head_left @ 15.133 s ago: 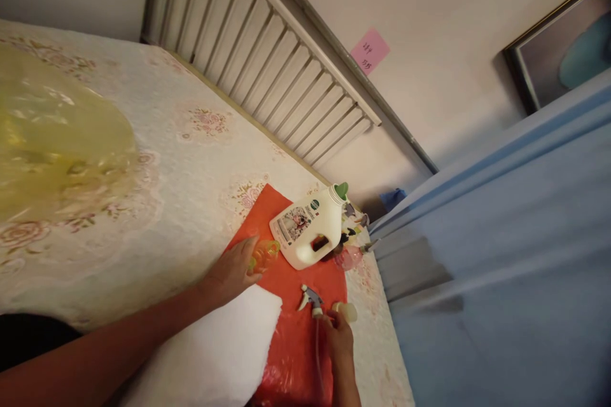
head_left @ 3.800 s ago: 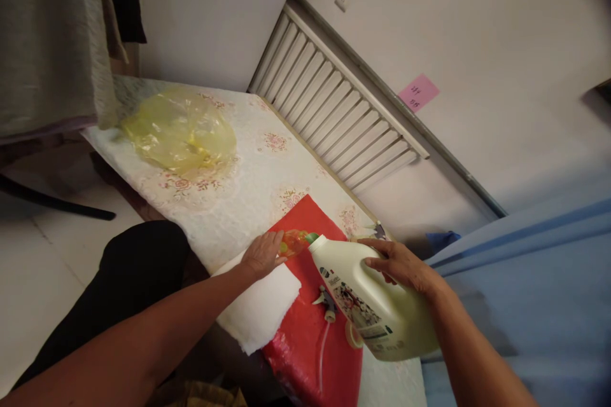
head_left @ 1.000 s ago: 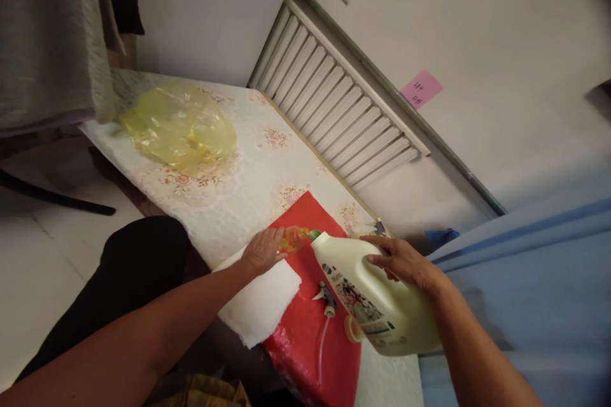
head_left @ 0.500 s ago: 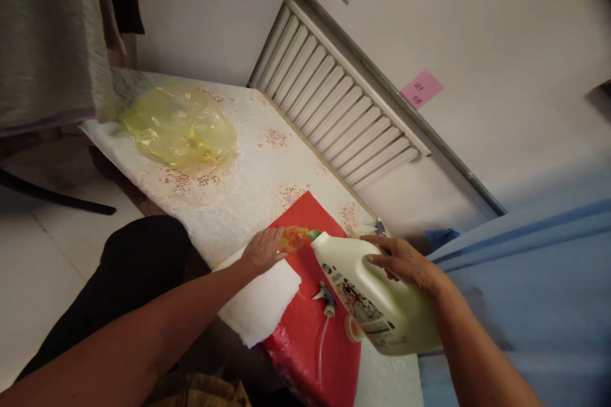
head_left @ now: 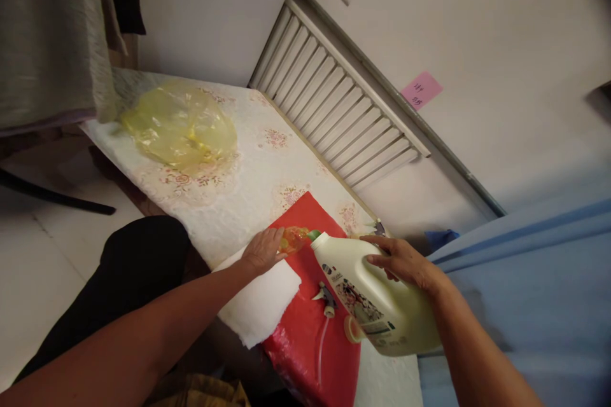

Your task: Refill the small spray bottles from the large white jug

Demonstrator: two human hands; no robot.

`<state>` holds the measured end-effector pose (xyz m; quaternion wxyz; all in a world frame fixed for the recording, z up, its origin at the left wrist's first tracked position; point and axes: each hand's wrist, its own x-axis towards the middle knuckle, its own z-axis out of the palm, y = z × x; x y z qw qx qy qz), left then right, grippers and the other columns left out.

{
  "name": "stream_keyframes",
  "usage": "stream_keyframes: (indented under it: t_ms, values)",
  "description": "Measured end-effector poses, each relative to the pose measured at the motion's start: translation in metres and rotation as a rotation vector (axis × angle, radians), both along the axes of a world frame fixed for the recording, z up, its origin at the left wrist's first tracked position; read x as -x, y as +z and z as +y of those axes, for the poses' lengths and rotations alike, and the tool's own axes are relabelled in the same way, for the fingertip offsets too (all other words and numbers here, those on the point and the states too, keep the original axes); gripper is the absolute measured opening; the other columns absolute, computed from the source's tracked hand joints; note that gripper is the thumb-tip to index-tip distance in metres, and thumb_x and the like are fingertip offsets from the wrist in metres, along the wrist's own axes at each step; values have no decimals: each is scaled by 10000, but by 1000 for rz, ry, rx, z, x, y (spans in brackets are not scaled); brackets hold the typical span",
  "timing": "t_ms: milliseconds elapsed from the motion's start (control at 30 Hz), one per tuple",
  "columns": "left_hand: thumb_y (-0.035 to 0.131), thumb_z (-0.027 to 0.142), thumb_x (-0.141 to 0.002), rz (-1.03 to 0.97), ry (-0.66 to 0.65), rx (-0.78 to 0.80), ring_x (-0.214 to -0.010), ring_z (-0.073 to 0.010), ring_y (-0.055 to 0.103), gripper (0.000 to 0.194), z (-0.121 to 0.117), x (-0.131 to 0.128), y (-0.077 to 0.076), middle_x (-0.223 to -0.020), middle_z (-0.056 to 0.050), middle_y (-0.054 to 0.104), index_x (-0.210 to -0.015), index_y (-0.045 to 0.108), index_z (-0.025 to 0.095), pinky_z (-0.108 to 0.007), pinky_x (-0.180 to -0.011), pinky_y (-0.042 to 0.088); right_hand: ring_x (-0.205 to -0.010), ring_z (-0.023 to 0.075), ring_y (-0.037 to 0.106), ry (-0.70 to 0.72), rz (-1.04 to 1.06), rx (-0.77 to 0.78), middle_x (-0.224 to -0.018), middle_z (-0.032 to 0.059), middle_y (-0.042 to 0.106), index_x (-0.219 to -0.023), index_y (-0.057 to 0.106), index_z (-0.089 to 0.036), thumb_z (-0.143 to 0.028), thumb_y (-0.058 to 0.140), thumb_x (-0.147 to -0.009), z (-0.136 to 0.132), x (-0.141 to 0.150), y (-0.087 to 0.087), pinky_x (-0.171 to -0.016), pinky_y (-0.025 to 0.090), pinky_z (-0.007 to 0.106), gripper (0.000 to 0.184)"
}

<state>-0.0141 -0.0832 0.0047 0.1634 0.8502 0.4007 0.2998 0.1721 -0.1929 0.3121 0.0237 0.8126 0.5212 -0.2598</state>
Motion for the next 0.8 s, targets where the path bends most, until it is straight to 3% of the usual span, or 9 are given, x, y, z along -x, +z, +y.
stream_keyframes:
  t_ms: [800]
  values:
    - [554,549,-930,-2,2,6,-1036,-282,615,538,1,-2,-4,-1089,-128,658,-1302,505,163,-392,-902,466,-457,79,463,-9,-10,5,-726,-2,635,-1383,584,-180,-255,607,-841,1,2,1,-463,401,219,547]
